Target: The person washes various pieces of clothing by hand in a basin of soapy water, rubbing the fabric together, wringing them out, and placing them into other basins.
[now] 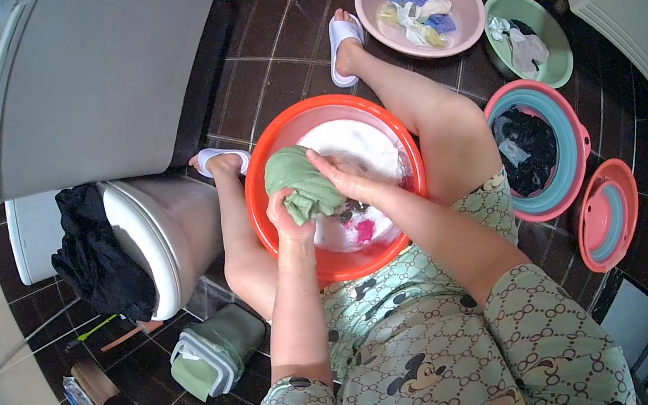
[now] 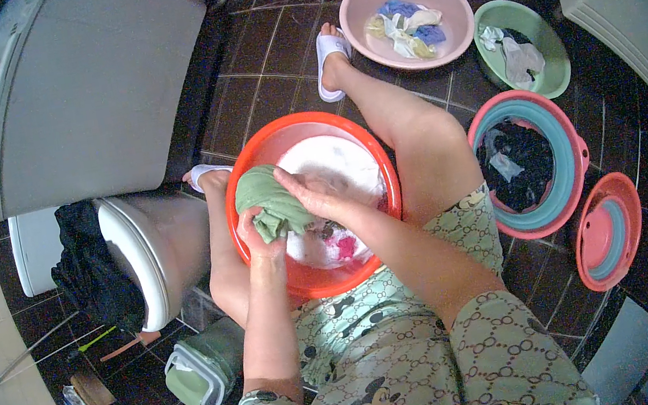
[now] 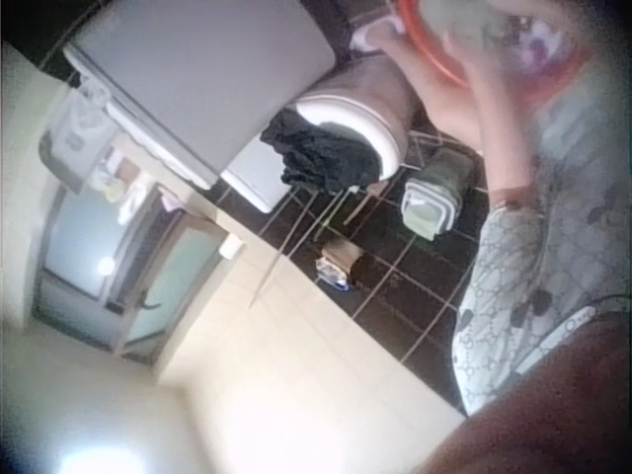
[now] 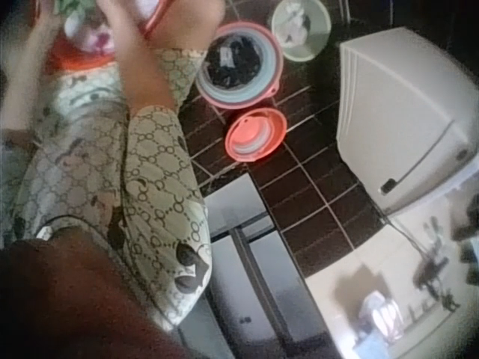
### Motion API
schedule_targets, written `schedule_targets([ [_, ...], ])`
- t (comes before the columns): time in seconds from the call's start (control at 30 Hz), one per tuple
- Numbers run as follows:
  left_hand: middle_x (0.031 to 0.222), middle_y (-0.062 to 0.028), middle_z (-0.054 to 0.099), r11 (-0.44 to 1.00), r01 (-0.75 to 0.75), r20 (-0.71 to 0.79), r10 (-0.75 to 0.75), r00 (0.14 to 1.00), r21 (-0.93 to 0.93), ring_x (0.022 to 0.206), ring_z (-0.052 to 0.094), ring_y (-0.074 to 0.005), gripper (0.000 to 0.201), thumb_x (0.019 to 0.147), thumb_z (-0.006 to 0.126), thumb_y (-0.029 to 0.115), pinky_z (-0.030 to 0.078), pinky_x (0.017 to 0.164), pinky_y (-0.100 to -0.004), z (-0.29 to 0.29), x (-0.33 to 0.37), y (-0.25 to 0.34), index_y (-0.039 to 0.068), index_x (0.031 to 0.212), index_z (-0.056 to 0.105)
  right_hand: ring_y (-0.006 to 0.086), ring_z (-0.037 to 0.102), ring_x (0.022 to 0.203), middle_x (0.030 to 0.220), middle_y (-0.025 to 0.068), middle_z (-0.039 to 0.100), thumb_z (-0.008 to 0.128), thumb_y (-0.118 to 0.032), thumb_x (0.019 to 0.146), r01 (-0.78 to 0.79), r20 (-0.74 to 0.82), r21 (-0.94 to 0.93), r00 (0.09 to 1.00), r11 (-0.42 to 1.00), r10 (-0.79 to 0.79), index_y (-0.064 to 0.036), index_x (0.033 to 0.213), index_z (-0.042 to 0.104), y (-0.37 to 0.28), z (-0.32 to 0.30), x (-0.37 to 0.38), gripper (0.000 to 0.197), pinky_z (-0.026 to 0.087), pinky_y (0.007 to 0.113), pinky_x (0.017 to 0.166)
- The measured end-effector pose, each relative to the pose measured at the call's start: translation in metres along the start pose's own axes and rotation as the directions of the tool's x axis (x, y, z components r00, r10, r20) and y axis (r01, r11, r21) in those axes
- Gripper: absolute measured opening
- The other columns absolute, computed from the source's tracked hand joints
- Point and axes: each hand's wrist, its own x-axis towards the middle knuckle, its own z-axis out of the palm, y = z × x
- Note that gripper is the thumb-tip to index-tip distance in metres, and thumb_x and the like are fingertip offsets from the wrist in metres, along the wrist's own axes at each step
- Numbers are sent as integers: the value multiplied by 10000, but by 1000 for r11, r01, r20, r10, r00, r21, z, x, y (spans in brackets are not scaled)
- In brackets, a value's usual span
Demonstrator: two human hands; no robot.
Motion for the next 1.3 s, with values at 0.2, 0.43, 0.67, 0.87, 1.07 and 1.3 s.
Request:
schedule_targets([
  [0.2, 1095, -117, 551, 890, -402, 34, 405, 914, 217, 952, 583, -242, 438, 800, 498, 132, 497, 845, -366, 27, 17, -30, 38, 1224, 449, 207, 527, 1099, 1210, 129, 559, 559, -640, 796, 7, -5, 431, 1000, 902, -6, -4, 1250, 514, 51, 23, 23, 782, 409, 329, 953],
  [0.43, 1194, -139, 504, 536, -593, 203, 616, 762, 600, 1048, 542, -253, 466, 810, 587, 255, 469, 881, -362, -21, 52, -35, 25, 1202, 485, 209, 538, 1084, 1149, 124, 574, 803, -344, 668, 106, 62, 282, 990, 953, -129, 9, 1231, 507, 25, 23, 4, 728, 428, 328, 937],
  [0.67, 1164, -137, 555, 780, -220, 188, 133, 973, 586, 1074, 548, -206, 418, 870, 494, 236, 464, 890, -344, -12, 54, -6, 9, 1221, 489, 148, 580, 718, 857, 64, 601, 746, -202, 727, -248, 237, 395, 958, 885, 162, -45, 1003, 588, 25, 28, 2, 355, 475, 291, 588],
  [0.87, 1325, -167, 472, 969, 244, 285, -244, 927, 35, 1174, 497, -306, 687, 880, 457, 571, 388, 1009, -428, -15, 31, 8, 39, 1315, 442, 128, 545, 607, 761, 40, 567, 640, -150, 795, -460, 463, 776, 880, 431, 106, -73, 941, 579, 30, 42, 9, 176, 369, 233, 417],
  [1.07, 1346, -144, 395, 934, 225, 653, 11, 758, -276, 1209, 394, -296, 632, 887, 438, 570, 342, 1025, -416, 49, -6, -29, 122, 1332, 445, 114, 549, 756, 1028, 62, 527, 562, -167, 809, -783, 548, 466, 621, -412, -560, -76, 1233, 449, 22, 65, -17, 449, 361, 188, 404],
  [1.3, 1038, -73, 456, 781, 337, 670, 136, 730, -526, 942, 470, -232, 428, 905, 477, 483, 416, 906, -401, 57, 4, -11, 139, 1157, 518, 91, 523, 677, 965, 40, 560, 563, -157, 816, -753, 691, 601, 658, -267, -299, -47, 1081, 523, 33, 37, -22, 289, 358, 156, 405],
])
